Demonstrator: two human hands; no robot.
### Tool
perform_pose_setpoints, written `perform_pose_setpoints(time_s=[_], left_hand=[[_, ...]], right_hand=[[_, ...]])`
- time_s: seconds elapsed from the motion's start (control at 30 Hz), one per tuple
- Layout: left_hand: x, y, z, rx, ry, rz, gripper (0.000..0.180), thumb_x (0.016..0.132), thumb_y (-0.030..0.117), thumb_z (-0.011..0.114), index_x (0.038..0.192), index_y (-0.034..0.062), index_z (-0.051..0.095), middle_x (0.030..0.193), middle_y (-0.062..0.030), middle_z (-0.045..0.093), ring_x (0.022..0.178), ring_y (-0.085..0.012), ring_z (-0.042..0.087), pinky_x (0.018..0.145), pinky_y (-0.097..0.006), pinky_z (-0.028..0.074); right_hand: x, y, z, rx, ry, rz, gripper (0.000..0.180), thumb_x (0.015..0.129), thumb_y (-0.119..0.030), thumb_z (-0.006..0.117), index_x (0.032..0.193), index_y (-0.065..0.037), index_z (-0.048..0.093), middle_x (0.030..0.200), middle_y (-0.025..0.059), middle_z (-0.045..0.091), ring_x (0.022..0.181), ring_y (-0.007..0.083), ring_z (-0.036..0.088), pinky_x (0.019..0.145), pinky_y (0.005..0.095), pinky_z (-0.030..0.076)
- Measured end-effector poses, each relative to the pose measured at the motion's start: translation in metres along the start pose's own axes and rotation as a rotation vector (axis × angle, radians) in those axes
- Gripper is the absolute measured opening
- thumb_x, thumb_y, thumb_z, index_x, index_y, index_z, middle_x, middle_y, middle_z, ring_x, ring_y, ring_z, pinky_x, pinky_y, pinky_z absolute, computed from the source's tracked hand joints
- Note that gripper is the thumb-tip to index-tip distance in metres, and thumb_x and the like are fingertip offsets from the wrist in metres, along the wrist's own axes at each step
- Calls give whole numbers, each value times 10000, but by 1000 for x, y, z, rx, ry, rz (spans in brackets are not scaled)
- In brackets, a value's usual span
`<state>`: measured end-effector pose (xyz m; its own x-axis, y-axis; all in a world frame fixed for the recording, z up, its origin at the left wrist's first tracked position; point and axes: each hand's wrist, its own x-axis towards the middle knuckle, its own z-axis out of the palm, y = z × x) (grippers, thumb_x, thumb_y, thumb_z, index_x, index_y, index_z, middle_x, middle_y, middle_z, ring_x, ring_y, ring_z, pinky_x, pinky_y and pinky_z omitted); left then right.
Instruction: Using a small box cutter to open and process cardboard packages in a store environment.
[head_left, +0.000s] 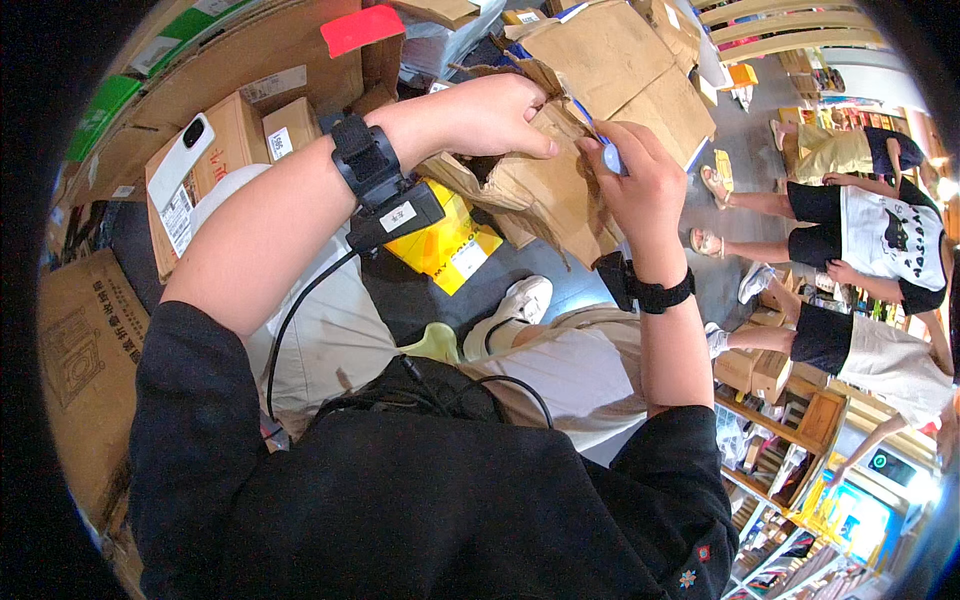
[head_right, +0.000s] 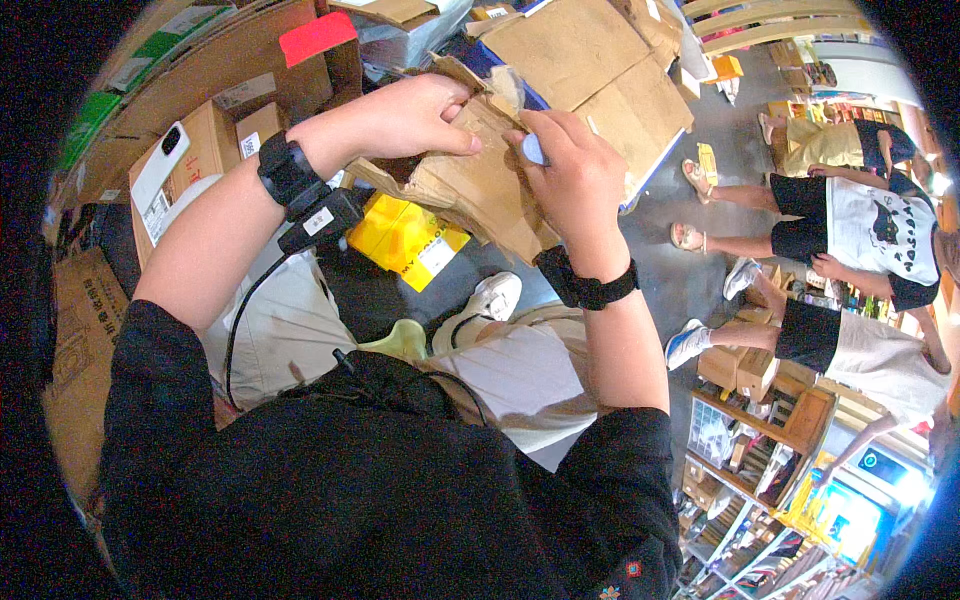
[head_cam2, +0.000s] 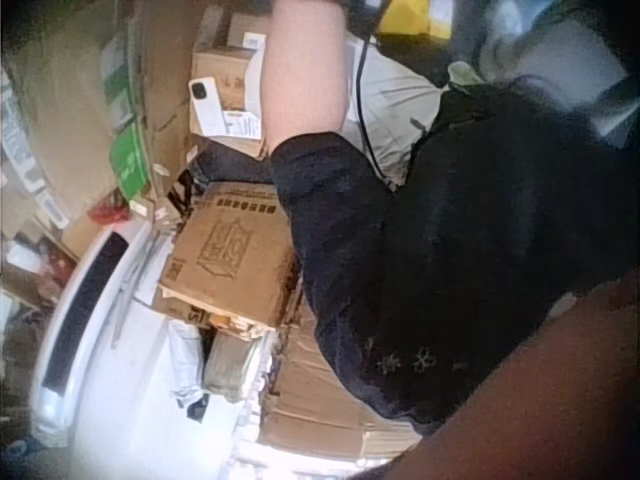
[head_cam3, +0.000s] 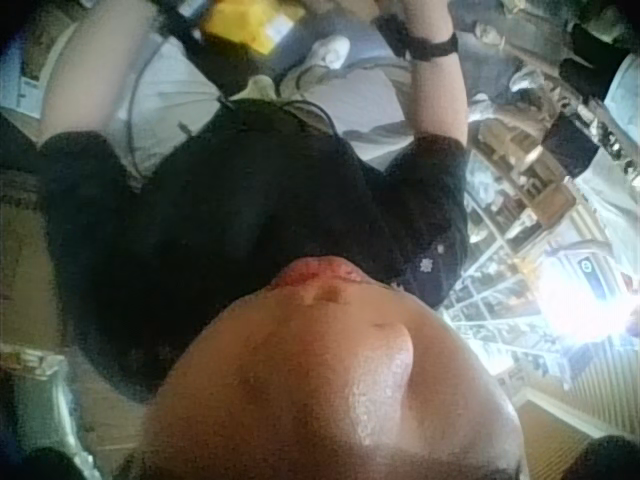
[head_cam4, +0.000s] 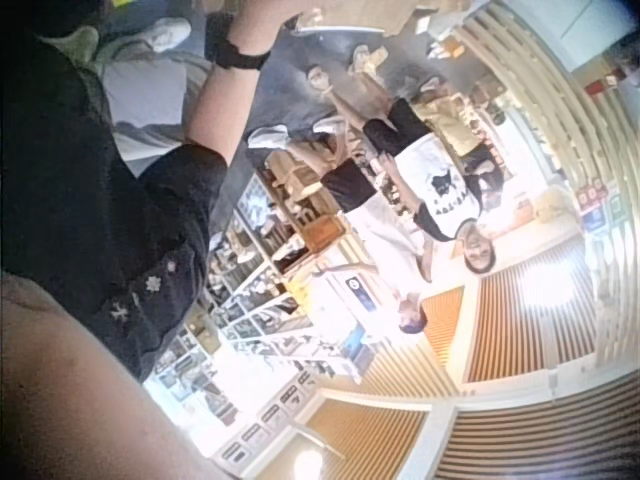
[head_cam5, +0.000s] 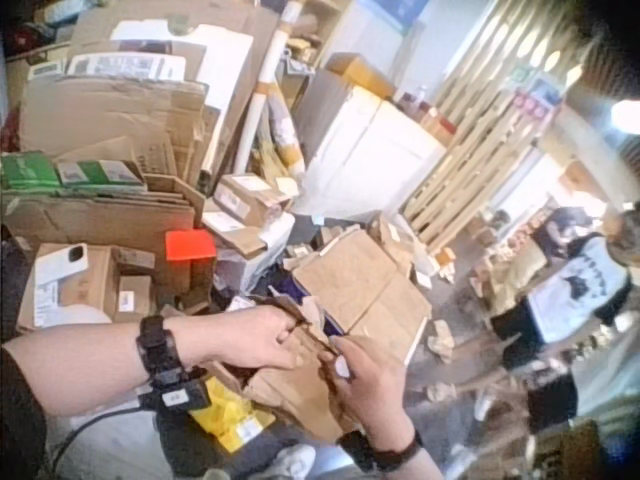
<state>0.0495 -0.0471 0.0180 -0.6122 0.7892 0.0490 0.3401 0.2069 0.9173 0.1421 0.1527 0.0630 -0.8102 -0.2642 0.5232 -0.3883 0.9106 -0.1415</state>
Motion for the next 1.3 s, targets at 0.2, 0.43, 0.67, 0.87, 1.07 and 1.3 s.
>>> perform_pose_setpoints(time_s=[0.2,0.43,0.67,0.87,1.07,1.3], left_hand=[[-6,8,1,69,15,-51,432,761,347,737,943,-36,657,804,-163,667,719,-275,628,691,-360,496],[-5,15,2,143,-28,-110,445,757,347,729,923,-59,650,791,-189,656,711,-288,633,679,-374,497],[-5,8,7,153,-34,-149,473,744,352,733,910,-82,644,784,-192,658,717,-262,643,674,-363,499],[-4,-9,13,-16,-39,-97,465,737,331,734,922,-86,645,813,-213,660,750,-290,652,692,-363,506],[-2,14,5,299,-36,-141,418,751,248,730,1037,-36,621,828,-145,684,722,-224,629,681,-346,508],[0,-4,25,-350,-54,-165,506,848,180,697,1289,-5,532,1211,-76,620,1091,-168,586,959,-337,474]], right_hand=[[0,1,2,1,-48,-125,186,768,-131,766,930,-71,698,880,70,695,746,230,681,625,313,532],[2,3,4,-86,-50,-289,270,684,-71,750,945,-95,681,835,42,680,696,211,663,596,314,522],[0,-1,3,-107,-81,-318,248,669,-70,737,903,-104,661,795,36,658,664,211,647,583,320,517],[-7,-6,13,13,-75,-124,180,728,-101,699,898,-110,639,834,57,653,716,254,655,603,354,524],[-5,1,12,295,-96,316,93,817,-105,667,885,-43,682,846,135,679,785,300,667,715,349,517],[-17,19,19,370,-151,370,154,781,-95,645,921,-32,657,884,205,653,846,385,641,738,436,524]])
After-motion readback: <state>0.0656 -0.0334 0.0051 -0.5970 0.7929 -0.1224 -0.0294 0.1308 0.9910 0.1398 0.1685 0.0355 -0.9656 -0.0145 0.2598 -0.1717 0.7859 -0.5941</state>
